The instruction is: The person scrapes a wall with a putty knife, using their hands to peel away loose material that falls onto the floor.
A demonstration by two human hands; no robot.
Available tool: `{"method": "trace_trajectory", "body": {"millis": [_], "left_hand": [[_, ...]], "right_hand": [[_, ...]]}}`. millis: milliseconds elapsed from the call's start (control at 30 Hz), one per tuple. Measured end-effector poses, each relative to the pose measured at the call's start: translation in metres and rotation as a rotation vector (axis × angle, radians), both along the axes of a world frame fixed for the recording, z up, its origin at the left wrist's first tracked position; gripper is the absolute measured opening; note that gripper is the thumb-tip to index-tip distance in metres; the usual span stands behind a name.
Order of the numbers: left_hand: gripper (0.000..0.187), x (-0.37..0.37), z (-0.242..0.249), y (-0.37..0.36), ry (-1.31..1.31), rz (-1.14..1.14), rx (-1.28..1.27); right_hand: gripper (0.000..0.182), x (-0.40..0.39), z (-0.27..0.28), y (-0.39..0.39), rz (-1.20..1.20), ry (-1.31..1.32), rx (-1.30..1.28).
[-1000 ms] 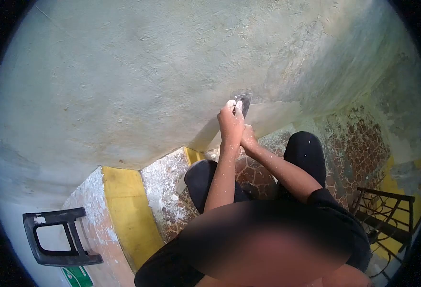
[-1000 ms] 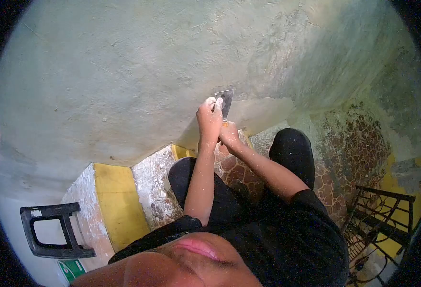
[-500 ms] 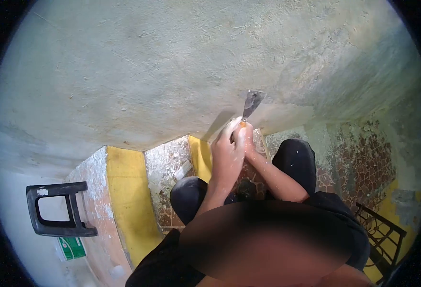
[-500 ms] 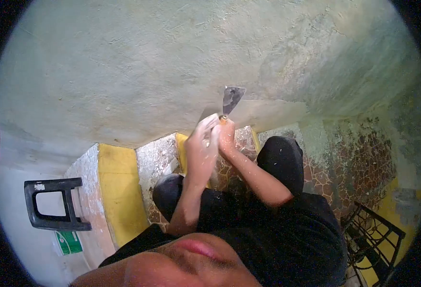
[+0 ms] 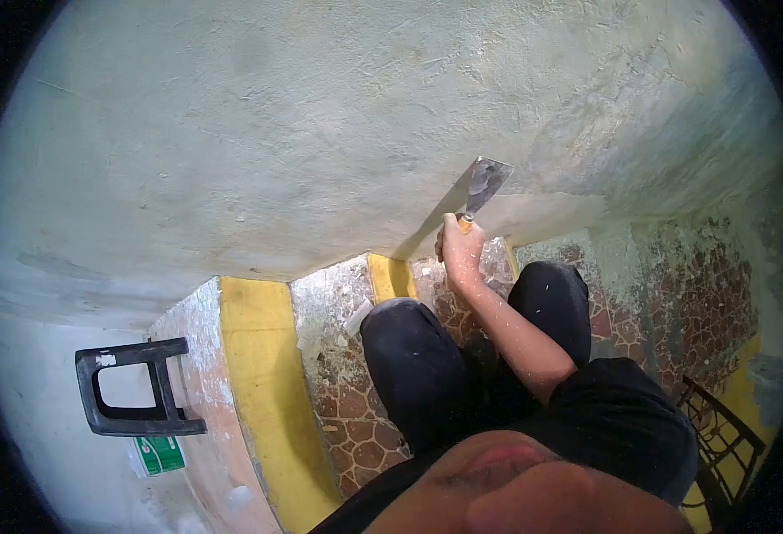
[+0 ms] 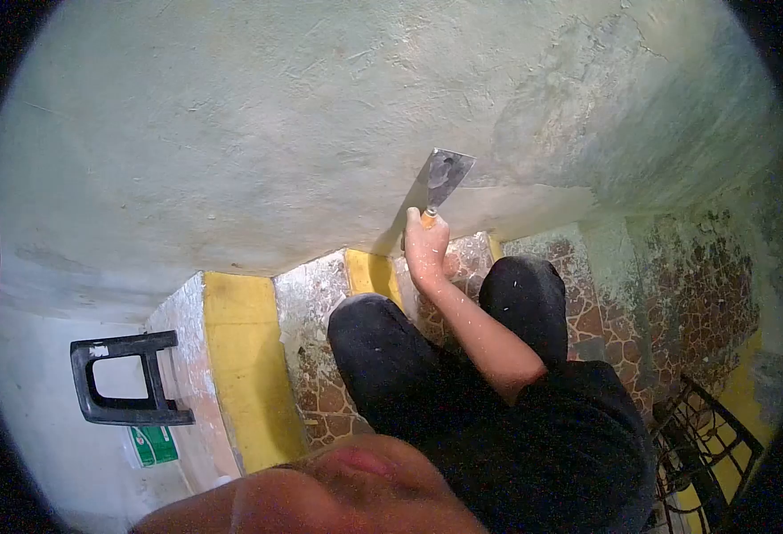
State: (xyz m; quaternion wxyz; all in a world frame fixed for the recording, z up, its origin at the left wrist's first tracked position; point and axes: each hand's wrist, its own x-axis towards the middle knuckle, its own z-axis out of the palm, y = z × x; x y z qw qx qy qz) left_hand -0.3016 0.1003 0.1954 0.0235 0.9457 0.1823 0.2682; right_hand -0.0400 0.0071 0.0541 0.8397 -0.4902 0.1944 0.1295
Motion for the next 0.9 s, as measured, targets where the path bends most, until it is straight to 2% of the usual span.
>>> {"method": "trace_trajectory", "body": {"millis": [300, 367, 567, 900], "left_hand": [[0.026, -0.016, 0.015, 0.022, 0.356, -0.015, -0.268], [0.026, -0.018, 0.015, 0.024, 0.433, -0.024, -0.337], [0.028, -0.026, 0.005, 0.026, 0.649, -0.054, -0.549], [0.030, -0.029, -0.012, 0.041, 0.985, -0.147, -0.862]], "right_hand": [[0.028, -0.012, 0.020, -0.006, 0.015, 0.030, 0.074], [0.027, -0.015, 0.025, -0.012, 0.092, 0.057, 0.117], [0.026, -0.008, 0.008, -0.014, 0.083, -0.029, 0.011], [0.031, -0.003, 0.031, -0.043, 0.151, -0.035, 0.013]]}}
